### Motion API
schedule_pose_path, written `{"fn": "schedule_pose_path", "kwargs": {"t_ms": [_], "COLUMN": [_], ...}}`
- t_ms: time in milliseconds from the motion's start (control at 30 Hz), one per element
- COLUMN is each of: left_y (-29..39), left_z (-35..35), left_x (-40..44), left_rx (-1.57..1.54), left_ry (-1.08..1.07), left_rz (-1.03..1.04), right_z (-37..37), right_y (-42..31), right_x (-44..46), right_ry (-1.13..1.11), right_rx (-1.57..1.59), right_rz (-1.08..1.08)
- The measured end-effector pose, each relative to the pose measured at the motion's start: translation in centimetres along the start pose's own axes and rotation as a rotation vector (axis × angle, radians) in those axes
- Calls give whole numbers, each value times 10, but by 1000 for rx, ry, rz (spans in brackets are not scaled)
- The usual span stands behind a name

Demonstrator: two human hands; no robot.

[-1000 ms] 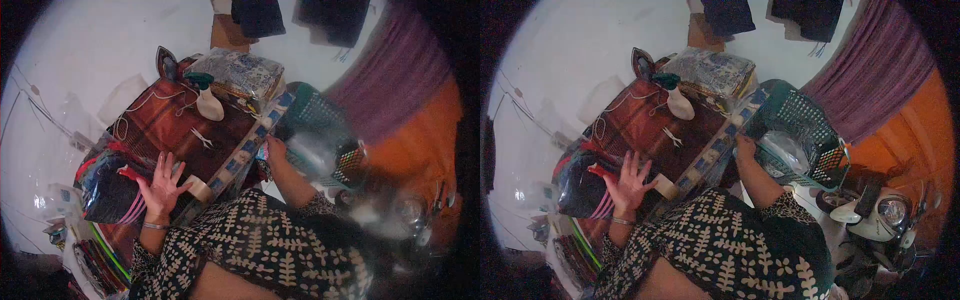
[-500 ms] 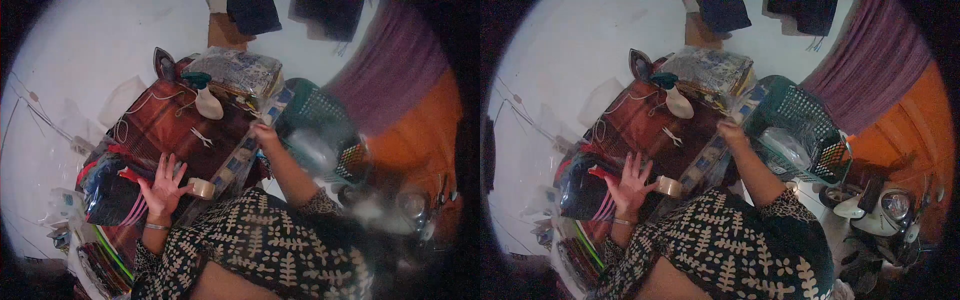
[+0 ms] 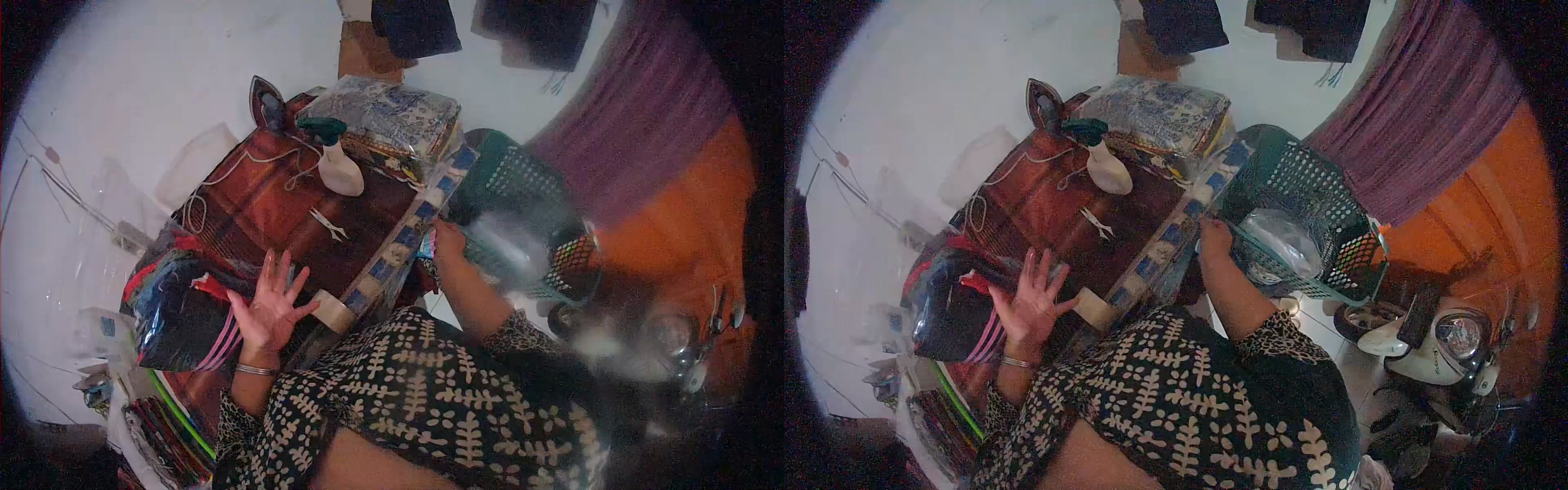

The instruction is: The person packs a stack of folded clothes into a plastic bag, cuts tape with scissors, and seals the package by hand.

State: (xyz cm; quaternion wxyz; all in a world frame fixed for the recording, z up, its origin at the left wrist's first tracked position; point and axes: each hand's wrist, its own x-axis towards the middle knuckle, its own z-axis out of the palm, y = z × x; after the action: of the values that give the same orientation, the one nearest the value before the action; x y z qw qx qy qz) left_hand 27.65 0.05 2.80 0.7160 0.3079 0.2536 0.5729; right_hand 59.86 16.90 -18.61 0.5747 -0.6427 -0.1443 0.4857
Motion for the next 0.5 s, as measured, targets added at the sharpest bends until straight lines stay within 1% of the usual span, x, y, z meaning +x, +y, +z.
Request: {"fn": "schedule_pose_path", "kwargs": {"t_ms": [67,100,133,167,233,267,300,333,367,433,467,500], "left_y": [0,1,1,1,0,0,0,0,-1,-2,-2,-2], "left_z": [2,3,4,5,1,0,-1,0,0,-2,-2,-1], "left_x": [1,1,1,0,0,0,0,0,0,0,0,0], "left_rx": [-2,2,-2,-8,13,32,32,20,7,-13,-34,-35], "left_ry": [-24,-25,-14,-2,-15,-27,-28,-23,-19,-22,-24,-25], "left_rz": [-1,-3,-8,-13,-15,-14,-13,-18,-22,-27,-36,-36], "right_z": [3,5,8,6,7,8,9,11,9,4,4,1], "right_y": [1,18,19,21,6,7,22,22,21,1,-5,-4], "right_x": [1,21,22,21,1,2,15,16,17,-1,-6,-3], "right_ry": [26,89,153,153,175,174,211,248,246,179,179,150], "right_rx": [-11,-113,-215,-214,-243,-242,-240,-237,-236,-388,-388,-472], "right_rz": [-41,-69,-97,-95,-157,-157,-166,-175,-177,-94,-95,-125]}}
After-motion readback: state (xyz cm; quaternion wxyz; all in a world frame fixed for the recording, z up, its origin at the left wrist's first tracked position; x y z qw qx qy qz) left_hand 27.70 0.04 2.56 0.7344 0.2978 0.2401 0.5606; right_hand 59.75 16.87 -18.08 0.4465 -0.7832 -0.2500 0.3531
